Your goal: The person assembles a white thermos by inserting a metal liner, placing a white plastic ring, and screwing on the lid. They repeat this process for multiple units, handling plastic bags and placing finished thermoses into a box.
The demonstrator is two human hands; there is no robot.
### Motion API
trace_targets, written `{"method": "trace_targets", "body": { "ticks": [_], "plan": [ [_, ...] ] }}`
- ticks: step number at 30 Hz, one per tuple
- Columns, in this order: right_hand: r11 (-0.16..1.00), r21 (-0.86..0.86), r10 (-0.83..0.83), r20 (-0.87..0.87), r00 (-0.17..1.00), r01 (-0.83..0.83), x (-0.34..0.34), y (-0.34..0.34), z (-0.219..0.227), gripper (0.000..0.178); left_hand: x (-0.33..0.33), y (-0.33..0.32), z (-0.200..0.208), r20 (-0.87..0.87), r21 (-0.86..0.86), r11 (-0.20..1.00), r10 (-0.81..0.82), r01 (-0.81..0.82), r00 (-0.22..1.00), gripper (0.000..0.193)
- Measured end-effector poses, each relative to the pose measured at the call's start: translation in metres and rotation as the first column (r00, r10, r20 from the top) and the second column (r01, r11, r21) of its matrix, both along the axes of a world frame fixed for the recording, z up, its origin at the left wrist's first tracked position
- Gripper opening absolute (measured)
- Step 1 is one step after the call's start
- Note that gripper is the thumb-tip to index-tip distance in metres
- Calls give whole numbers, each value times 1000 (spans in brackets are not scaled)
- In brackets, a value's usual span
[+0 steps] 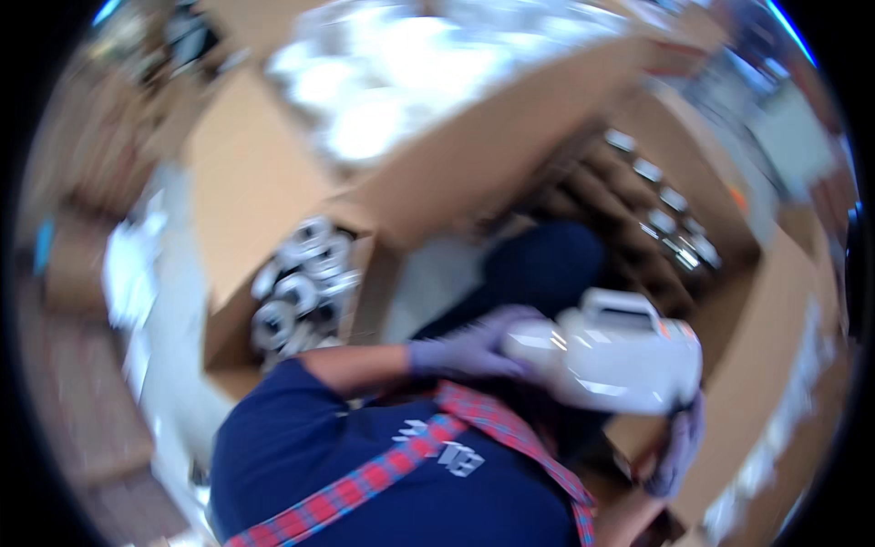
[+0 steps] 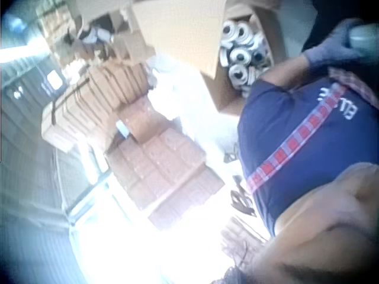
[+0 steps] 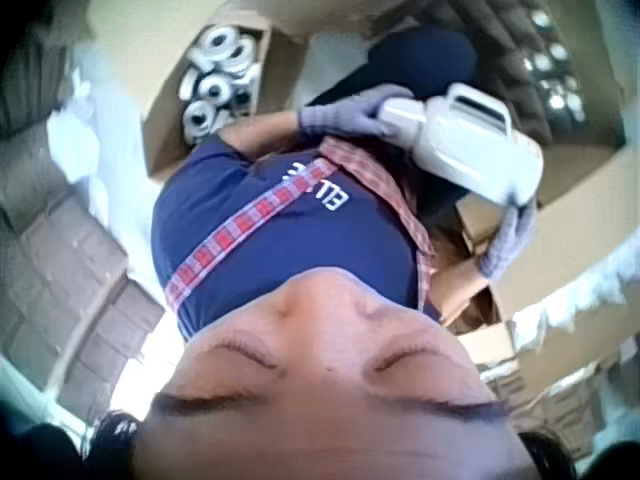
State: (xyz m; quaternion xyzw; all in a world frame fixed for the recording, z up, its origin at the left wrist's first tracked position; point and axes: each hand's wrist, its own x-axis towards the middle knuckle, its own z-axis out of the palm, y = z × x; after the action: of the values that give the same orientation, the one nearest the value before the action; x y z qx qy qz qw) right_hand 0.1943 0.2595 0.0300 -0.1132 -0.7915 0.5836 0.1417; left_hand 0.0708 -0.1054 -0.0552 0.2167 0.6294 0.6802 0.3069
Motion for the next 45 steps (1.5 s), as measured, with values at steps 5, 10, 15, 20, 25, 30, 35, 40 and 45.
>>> {"method": "trace_targets", "body": {
  "ticks": [5, 10, 15, 20, 25, 30, 35, 40, 45],
  "plan": [
    [631, 725, -169, 474, 864, -274, -92, -27, 38, 46, 23, -4, 33, -556, -518, 851, -257, -88, 791, 53],
    [612, 696, 90, 412, 907, -376, -145, -77, 46, 45, 1, -139, -17, -361, -378, 490, 704, -785, 612, 32],
    [655, 746, -73, 222, 972, -121, -132, -62, 31, 43, 38, -357, -181, -594, -802, -209, 382, -560, 708, 65],
    [593, 788, 13, 195, 981, -165, -129, -57, 17, 36, -2, -320, -240, -211, -977, 29, 36, -212, 977, 79],
    [413, 837, 123, 338, 933, -358, -152, -107, 50, 41, 11, -292, -260, -369, -929, -51, 60, -367, 927, 52],
    [274, 955, 350, 8, 937, -110, -126, -132, 61, 46, 62, -301, -83, -136, -500, 321, 888, -805, 438, 69],
    [399, 822, 834, -141, 533, -407, -106, -229, 65, 45, 74, -152, 75, -7, 81, 602, 797, -794, 603, 94],
    [778, 533, 473, -147, 869, -333, -110, -189, 67, 61, 13, -14, 127, 35, 232, 807, 551, -543, 834, 93],
    [773, 609, 182, -485, 855, 180, -107, -119, 77, 66, -40, 91, 138, -68, 495, 796, 435, -348, 898, 91]
  ]
}}
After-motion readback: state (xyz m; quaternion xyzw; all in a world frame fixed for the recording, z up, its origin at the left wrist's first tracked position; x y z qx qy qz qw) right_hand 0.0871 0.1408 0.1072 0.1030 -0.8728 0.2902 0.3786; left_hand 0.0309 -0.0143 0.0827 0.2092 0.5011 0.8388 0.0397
